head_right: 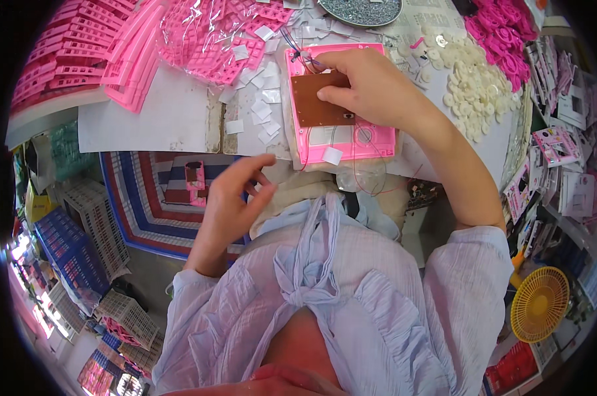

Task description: Assembling pink plastic toy piggy banks with electronic components and decorative stickers.

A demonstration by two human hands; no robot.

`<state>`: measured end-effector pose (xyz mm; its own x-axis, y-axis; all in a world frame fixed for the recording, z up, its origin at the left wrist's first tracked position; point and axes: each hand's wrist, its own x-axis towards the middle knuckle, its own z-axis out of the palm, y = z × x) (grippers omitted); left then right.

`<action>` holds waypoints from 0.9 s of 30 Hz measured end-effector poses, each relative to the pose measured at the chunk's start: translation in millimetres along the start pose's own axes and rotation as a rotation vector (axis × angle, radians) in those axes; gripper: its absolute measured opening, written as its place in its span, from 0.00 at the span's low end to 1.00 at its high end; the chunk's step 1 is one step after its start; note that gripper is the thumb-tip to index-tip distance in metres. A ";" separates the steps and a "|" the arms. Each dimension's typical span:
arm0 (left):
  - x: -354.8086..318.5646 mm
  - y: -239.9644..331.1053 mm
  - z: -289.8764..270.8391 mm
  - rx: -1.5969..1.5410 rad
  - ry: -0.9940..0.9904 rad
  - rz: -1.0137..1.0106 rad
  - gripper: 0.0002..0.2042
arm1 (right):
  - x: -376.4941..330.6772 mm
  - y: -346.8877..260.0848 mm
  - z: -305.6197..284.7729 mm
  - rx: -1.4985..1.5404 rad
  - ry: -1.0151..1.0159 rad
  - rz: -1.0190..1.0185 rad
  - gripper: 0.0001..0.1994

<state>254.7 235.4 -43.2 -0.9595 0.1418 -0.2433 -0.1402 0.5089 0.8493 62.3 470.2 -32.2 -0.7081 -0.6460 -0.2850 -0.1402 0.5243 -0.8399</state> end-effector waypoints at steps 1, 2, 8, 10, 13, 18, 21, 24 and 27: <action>5.3 1.9 -2.6 0.004 0.065 -0.011 0.16 | 0.2 -4.2 -1.3 -0.058 -0.010 0.013 0.16; 12.8 4.6 -3.8 0.030 0.087 0.072 0.16 | 0.2 -6.1 -1.4 -0.159 0.015 -0.026 0.17; 73.4 11.6 14.8 0.595 0.182 0.646 0.23 | -12.0 -30.0 14.1 -0.816 0.346 -0.130 0.23; 71.2 16.7 14.3 0.715 0.125 0.650 0.27 | -20.3 -20.3 16.9 -0.853 0.524 -0.311 0.24; 74.4 19.0 13.3 0.780 0.059 0.662 0.31 | -45.7 10.7 36.7 -0.841 0.257 -0.510 0.24; 77.6 22.9 7.6 0.803 -0.040 0.654 0.32 | -55.3 -1.4 51.3 -0.984 0.210 -0.383 0.23; 83.3 36.6 1.4 0.816 -0.160 0.595 0.29 | -45.6 -8.3 18.7 -0.767 0.157 -0.447 0.21; 97.7 58.6 -14.7 0.827 -0.330 0.504 0.21 | -61.7 11.4 -44.1 -0.287 0.481 -0.598 0.14; 157.6 82.4 -40.2 0.524 -0.519 0.382 0.08 | -86.7 21.0 -141.2 0.305 1.358 -0.859 0.12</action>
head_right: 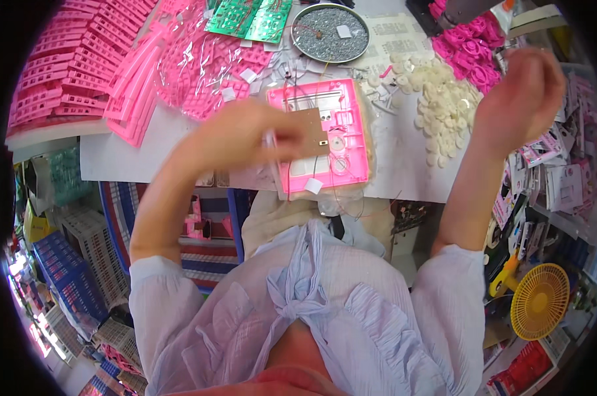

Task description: Assembling pink plastic toy piggy banks with electronic components and decorative stickers.

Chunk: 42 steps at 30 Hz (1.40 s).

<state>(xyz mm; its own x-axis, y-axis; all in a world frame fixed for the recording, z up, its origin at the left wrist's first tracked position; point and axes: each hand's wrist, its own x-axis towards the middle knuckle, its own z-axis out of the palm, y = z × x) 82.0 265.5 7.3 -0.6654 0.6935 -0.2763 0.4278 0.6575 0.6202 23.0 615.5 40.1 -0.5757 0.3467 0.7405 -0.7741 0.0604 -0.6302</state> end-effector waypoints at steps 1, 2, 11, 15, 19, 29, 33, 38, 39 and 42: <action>30.1 -14.7 -6.8 0.021 0.276 0.077 0.08 | 16.8 13.3 8.6 0.044 -0.024 0.093 0.11; 61.2 -29.4 -12.1 0.040 0.552 0.147 0.08 | 28.8 29.3 24.5 0.095 -0.049 0.191 0.11; 169.2 -81.9 -11.8 0.715 0.510 0.187 0.05 | 10.0 69.1 48.1 0.144 -0.372 0.606 0.14; 183.9 -74.0 -15.0 0.725 0.565 0.108 0.11 | -7.8 53.7 75.7 0.162 -0.397 0.546 0.12; 183.0 -63.1 -34.2 0.708 0.455 -0.037 0.12 | -16.0 44.8 91.5 0.209 -0.473 0.608 0.10; 3.7 20.7 60.3 0.062 0.779 0.260 0.06 | -82.3 -55.3 82.8 0.665 -0.460 0.622 0.15; -9.5 19.9 87.9 -0.007 0.862 0.263 0.07 | -87.1 -72.6 86.3 0.720 -0.592 0.559 0.12; -11.9 17.8 103.1 -0.050 0.948 0.336 0.11 | -86.9 -83.3 93.1 0.767 -0.644 0.569 0.12; -12.1 17.1 104.1 -0.058 0.954 0.343 0.11 | -87.7 -84.5 94.8 0.753 -0.647 0.574 0.12; -13.5 15.4 107.0 -0.071 0.964 0.354 0.12 | -92.1 -84.4 98.0 0.734 -0.657 0.612 0.12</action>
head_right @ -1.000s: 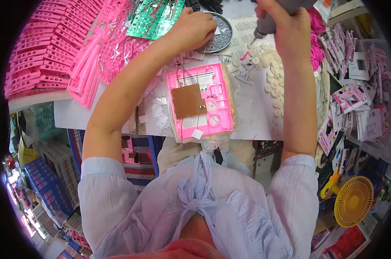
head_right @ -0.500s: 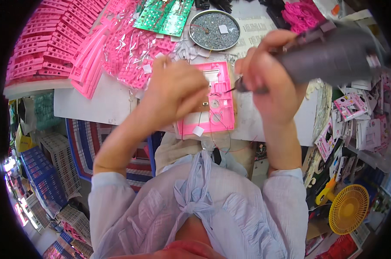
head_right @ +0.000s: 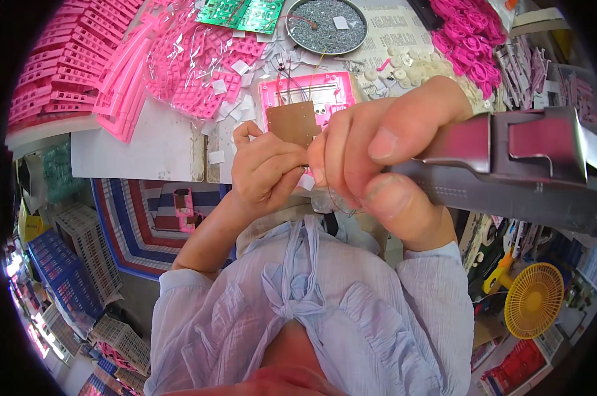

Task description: Assembling pink plastic toy piggy banks with electronic components and decorative stickers.

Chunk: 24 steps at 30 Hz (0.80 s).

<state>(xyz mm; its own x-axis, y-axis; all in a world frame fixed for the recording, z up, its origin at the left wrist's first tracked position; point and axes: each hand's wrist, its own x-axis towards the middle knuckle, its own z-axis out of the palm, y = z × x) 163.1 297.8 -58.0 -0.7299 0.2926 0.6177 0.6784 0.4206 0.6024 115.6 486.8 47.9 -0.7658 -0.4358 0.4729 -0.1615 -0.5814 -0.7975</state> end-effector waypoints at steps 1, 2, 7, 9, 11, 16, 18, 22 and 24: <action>-0.2 -1.0 -0.1 0.002 -0.003 0.000 0.12 | -0.2 1.3 -0.1 -0.001 0.000 0.010 0.12; -0.1 -1.8 -0.9 0.005 -0.006 0.000 0.12 | -0.1 2.5 0.0 -0.002 -0.001 0.020 0.12; 3.5 -3.3 -3.1 0.082 -0.007 0.029 0.10 | 1.2 9.2 3.0 -0.040 0.046 0.034 0.12; 7.0 -6.7 -4.4 0.187 -0.068 0.020 0.07 | 2.6 18.8 -0.3 0.011 0.057 0.003 0.13; 9.8 -16.0 -16.5 0.375 -0.179 0.003 0.04 | 3.3 33.2 -11.2 -0.006 0.099 -0.014 0.13; 7.9 -31.7 -31.1 0.322 -0.127 -0.193 0.02 | 6.3 71.8 -30.3 -0.061 0.274 -0.026 0.10; -0.6 -28.4 -19.9 0.281 -0.231 -0.220 0.03 | 5.5 79.0 -31.2 -0.067 0.302 0.029 0.11; -5.6 -23.4 -6.9 0.236 -0.279 -0.328 0.05 | 7.0 82.4 -35.7 -0.392 0.117 -0.001 0.08; -5.3 -23.1 -6.6 0.243 -0.272 -0.334 0.07 | 7.7 85.4 -36.4 -0.447 0.081 -0.011 0.08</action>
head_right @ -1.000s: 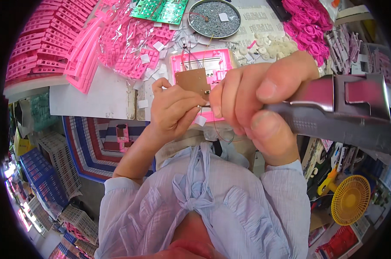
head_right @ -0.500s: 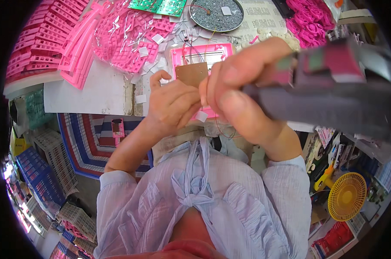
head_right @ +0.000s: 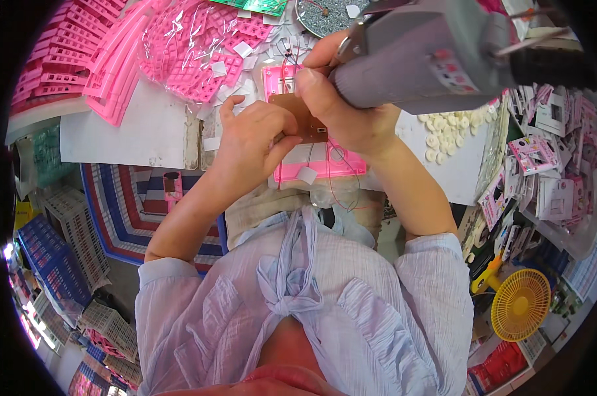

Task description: Assembling pink plastic toy piggy banks with electronic components and decorative stickers.

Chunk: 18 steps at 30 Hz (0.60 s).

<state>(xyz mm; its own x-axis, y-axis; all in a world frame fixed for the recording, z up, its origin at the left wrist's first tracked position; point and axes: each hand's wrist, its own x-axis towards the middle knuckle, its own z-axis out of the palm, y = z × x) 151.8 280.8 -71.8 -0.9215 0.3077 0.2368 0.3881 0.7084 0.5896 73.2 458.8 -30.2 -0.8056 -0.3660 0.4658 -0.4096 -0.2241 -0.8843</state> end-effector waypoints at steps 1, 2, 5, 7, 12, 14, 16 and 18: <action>-0.2 0.0 1.6 -0.001 0.004 0.001 0.08 | 1.4 1.8 -0.2 -0.026 -0.018 -0.014 0.08; -0.6 -0.2 3.0 -0.005 0.007 0.002 0.08 | 1.4 4.0 -0.5 -0.052 -0.034 -0.025 0.08; -0.1 -0.1 5.4 -0.029 0.034 -0.018 0.08 | -0.6 5.5 3.8 -0.040 -0.056 -0.034 0.09; -0.5 -0.8 6.8 -0.059 0.062 -0.006 0.07 | -1.9 7.0 6.5 -0.046 -0.069 -0.058 0.10; -4.6 -0.6 9.8 -0.048 0.105 -0.002 0.04 | 4.1 7.5 3.4 -0.088 -0.070 -0.066 0.11; -2.5 -0.1 11.6 -0.074 0.168 0.011 0.05 | 8.7 -2.4 -2.5 0.125 -0.004 -0.026 0.11; 3.2 3.9 6.4 -0.111 0.173 0.004 0.03 | 16.6 -24.4 0.8 0.530 -0.042 -0.059 0.14; 6.2 7.9 2.1 -0.169 0.169 0.003 0.03 | 11.9 -37.4 3.3 0.534 -0.066 -0.049 0.15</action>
<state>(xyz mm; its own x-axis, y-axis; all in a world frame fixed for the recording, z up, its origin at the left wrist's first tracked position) 149.2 289.6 -67.4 -0.9151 0.1893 0.3561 0.3962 0.5871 0.7059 80.3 459.9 8.5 -0.7557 -0.3956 0.5220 -0.1577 -0.6637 -0.7312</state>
